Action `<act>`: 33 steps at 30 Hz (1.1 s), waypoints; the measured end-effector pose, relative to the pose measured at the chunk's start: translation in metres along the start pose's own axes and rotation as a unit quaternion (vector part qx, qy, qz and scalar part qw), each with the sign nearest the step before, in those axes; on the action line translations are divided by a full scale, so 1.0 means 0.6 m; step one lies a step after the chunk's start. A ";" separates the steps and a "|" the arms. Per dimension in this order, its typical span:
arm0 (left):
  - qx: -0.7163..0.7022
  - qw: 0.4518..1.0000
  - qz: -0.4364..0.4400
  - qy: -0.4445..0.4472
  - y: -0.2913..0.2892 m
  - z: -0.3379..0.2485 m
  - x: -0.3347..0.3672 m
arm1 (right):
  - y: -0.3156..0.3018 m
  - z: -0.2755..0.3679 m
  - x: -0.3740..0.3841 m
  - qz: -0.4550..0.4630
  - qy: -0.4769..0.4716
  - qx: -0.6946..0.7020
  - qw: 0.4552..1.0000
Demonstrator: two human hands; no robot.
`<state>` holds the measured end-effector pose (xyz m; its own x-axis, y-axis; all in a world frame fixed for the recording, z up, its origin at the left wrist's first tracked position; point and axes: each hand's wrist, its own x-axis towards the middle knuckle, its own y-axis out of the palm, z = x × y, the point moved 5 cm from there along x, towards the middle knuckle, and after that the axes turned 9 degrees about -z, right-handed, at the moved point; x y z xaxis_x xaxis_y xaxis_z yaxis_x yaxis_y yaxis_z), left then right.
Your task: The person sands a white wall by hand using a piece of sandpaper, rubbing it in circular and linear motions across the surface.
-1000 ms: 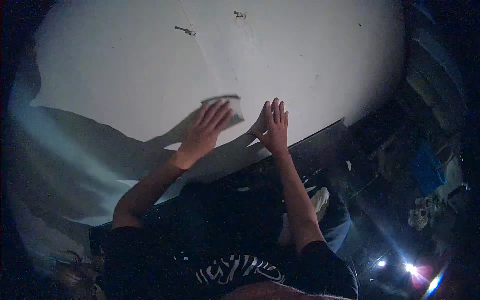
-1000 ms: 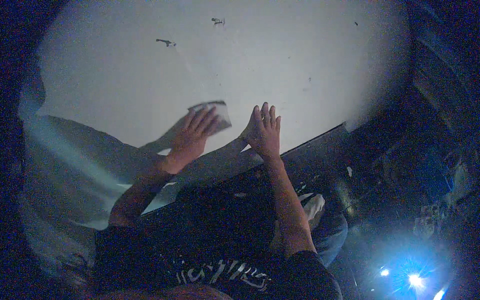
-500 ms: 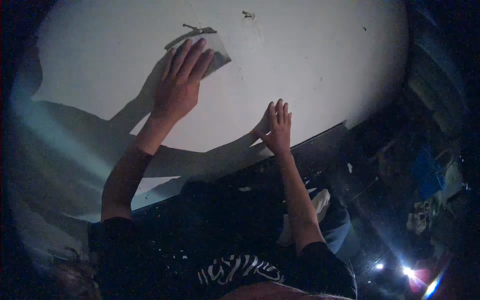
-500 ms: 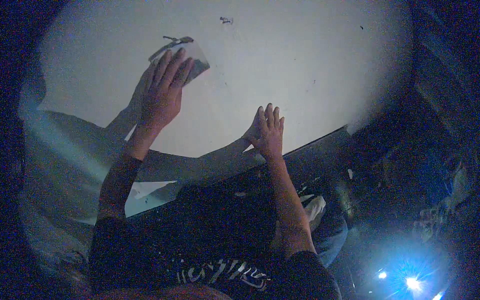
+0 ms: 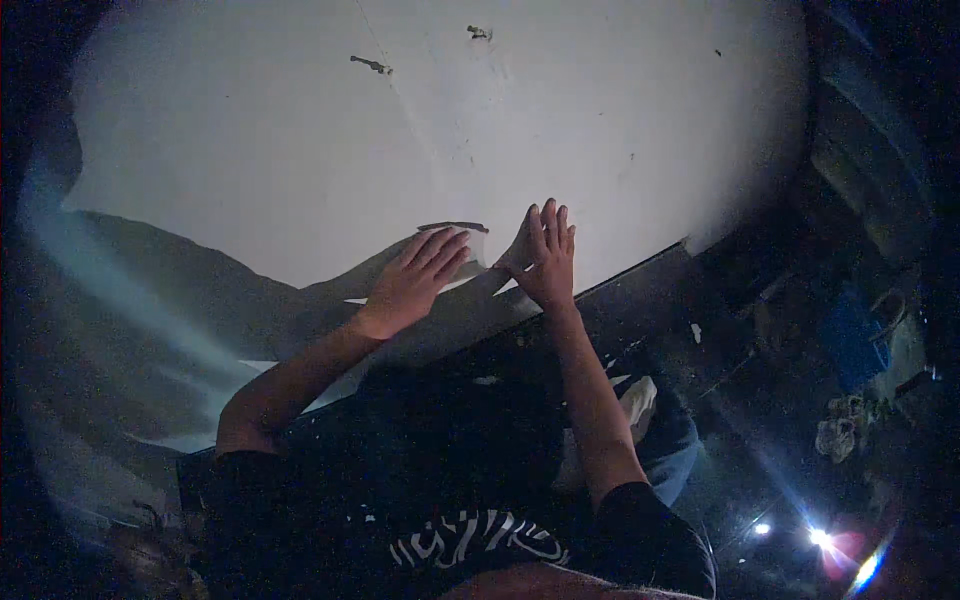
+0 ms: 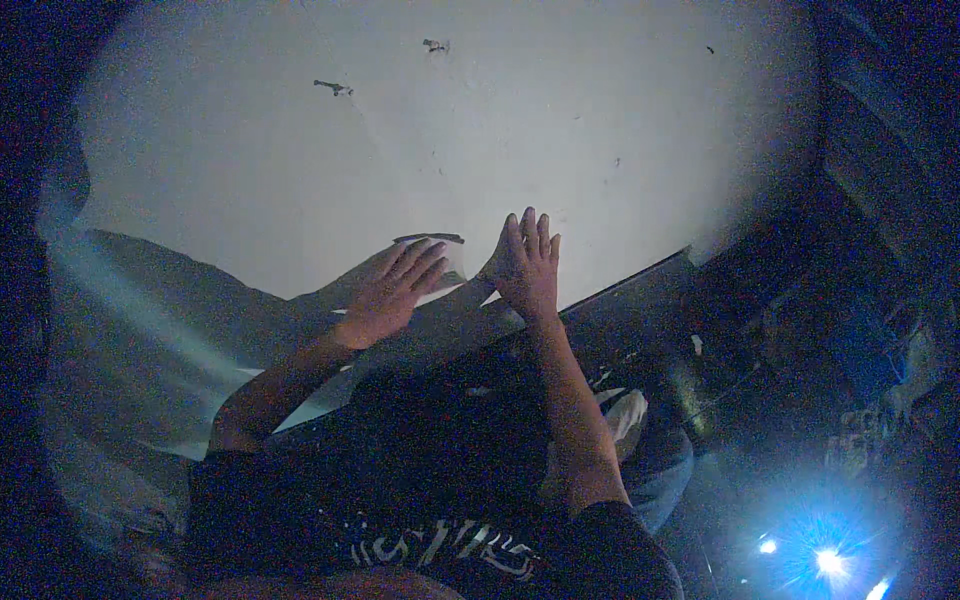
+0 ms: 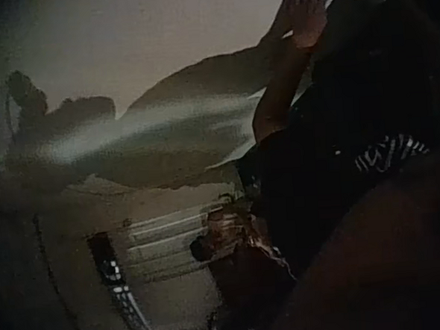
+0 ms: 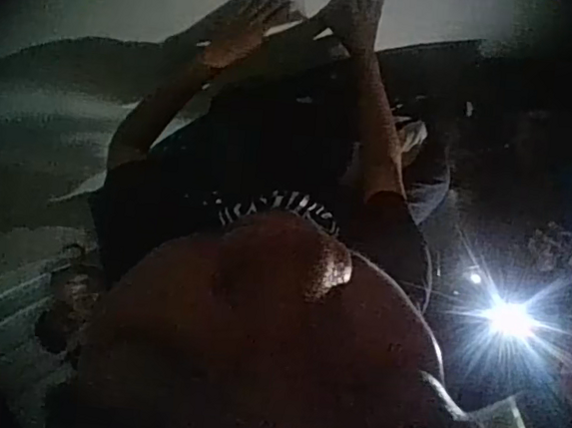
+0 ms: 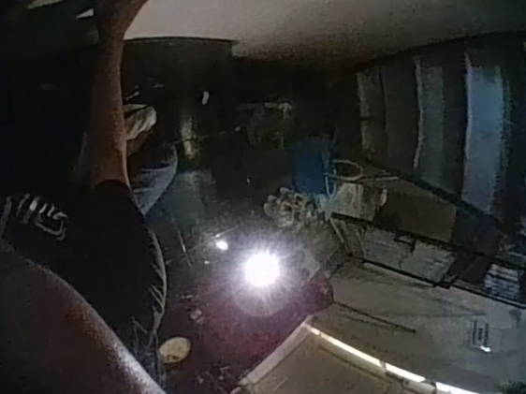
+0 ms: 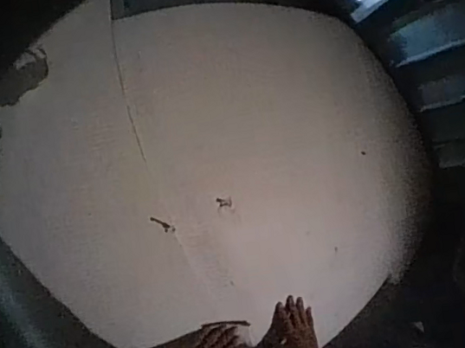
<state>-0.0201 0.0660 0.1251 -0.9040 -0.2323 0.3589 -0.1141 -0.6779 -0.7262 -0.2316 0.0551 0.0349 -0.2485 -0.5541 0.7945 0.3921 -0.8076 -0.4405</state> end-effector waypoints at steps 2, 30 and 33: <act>0.002 1.000 -0.027 -0.009 -0.012 0.019 0.010 | 0.000 -0.001 0.000 0.006 0.000 -0.005 1.000; 0.035 0.995 -0.053 -0.071 -0.060 0.068 0.037 | 0.008 -0.006 -0.001 0.006 0.004 -0.002 1.000; 0.071 0.986 -0.108 -0.103 -0.114 0.122 0.073 | 0.007 -0.005 -0.002 0.003 0.002 0.001 1.000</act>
<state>-0.0216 0.0509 0.2333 -0.7605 -0.1977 0.6186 -0.2233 -0.8148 -0.5350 -0.2325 0.0515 0.0307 -0.2498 -0.5601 0.7899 0.3957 -0.8036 -0.4446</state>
